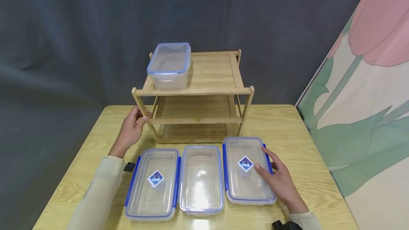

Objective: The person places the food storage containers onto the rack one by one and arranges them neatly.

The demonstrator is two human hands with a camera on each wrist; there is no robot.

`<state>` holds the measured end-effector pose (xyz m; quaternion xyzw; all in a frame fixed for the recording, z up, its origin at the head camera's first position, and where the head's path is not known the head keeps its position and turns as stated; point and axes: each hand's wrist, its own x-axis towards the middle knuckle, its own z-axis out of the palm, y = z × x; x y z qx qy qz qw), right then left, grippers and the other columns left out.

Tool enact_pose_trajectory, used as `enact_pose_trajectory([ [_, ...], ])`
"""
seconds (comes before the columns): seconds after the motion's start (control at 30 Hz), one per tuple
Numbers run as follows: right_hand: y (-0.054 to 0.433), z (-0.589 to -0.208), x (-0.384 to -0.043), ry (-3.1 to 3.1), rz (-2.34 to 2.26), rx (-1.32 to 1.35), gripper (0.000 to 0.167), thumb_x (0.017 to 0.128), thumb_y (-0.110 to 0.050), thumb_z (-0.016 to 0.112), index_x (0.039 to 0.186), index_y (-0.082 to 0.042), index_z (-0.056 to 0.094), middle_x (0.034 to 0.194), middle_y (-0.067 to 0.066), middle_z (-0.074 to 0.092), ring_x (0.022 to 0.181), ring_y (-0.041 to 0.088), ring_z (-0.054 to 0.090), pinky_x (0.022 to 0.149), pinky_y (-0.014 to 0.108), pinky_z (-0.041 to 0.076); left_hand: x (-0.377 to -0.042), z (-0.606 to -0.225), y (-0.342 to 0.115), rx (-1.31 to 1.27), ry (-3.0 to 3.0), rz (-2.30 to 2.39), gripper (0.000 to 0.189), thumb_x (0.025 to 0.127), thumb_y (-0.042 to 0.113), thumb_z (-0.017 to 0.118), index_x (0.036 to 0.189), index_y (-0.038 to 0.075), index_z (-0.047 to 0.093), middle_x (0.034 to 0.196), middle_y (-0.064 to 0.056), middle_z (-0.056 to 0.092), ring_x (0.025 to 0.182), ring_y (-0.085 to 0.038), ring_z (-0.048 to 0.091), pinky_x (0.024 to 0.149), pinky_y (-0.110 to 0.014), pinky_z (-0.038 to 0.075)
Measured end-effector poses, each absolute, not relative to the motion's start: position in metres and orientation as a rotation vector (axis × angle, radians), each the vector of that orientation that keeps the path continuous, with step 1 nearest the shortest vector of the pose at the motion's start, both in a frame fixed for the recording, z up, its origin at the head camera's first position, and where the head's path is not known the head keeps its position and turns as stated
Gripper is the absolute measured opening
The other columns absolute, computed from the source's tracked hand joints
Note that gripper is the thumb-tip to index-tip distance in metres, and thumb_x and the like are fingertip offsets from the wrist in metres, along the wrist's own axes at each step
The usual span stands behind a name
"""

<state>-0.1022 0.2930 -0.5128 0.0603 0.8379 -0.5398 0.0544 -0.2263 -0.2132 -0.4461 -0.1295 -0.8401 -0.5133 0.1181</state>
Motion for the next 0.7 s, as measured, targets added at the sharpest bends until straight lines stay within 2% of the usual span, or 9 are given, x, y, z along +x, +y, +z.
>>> enact_pose_trajectory([
  [0.17, 0.296, -0.507, -0.101, 2.571, -1.636, 0.161, 0.074, 0.104, -0.031, 0.070, 0.167, -0.024, 0.032, 0.122, 0.025, 0.056, 0.090, 0.016, 0.064, 0.066, 0.036, 0.064, -0.224, -0.446, -0.212, -0.390, -2.445, -1.506, 0.018, 0.111, 0.008, 0.052, 0.128, 0.001, 0.054, 0.127, -0.027, 0.066, 0.124, -0.041, 0.065, 0.100, -0.062, 0.056],
  [0.53, 0.300, -0.492, -0.096, 2.604, -1.622, 0.155, 0.073, 0.105, -0.030, 0.070, 0.167, -0.023, 0.033, 0.123, 0.025, 0.056, 0.088, 0.016, 0.063, 0.065, 0.036, 0.064, -0.224, -0.447, -0.213, -0.375, -2.446, -1.499, 0.022, 0.111, 0.008, 0.051, 0.131, -0.003, 0.053, 0.124, -0.022, 0.066, 0.124, -0.040, 0.064, 0.099, -0.061, 0.057],
  [0.7, 0.303, -0.482, -0.093, 2.623, -1.613, 0.139, 0.073, 0.105, -0.028, 0.070, 0.167, -0.024, 0.033, 0.124, 0.025, 0.056, 0.088, 0.015, 0.064, 0.065, 0.036, 0.064, -0.224, -0.445, -0.212, -0.373, -2.455, -1.504, 0.021, 0.111, 0.008, 0.052, 0.130, -0.001, 0.054, 0.124, -0.021, 0.066, 0.124, -0.038, 0.064, 0.098, -0.061, 0.057],
])
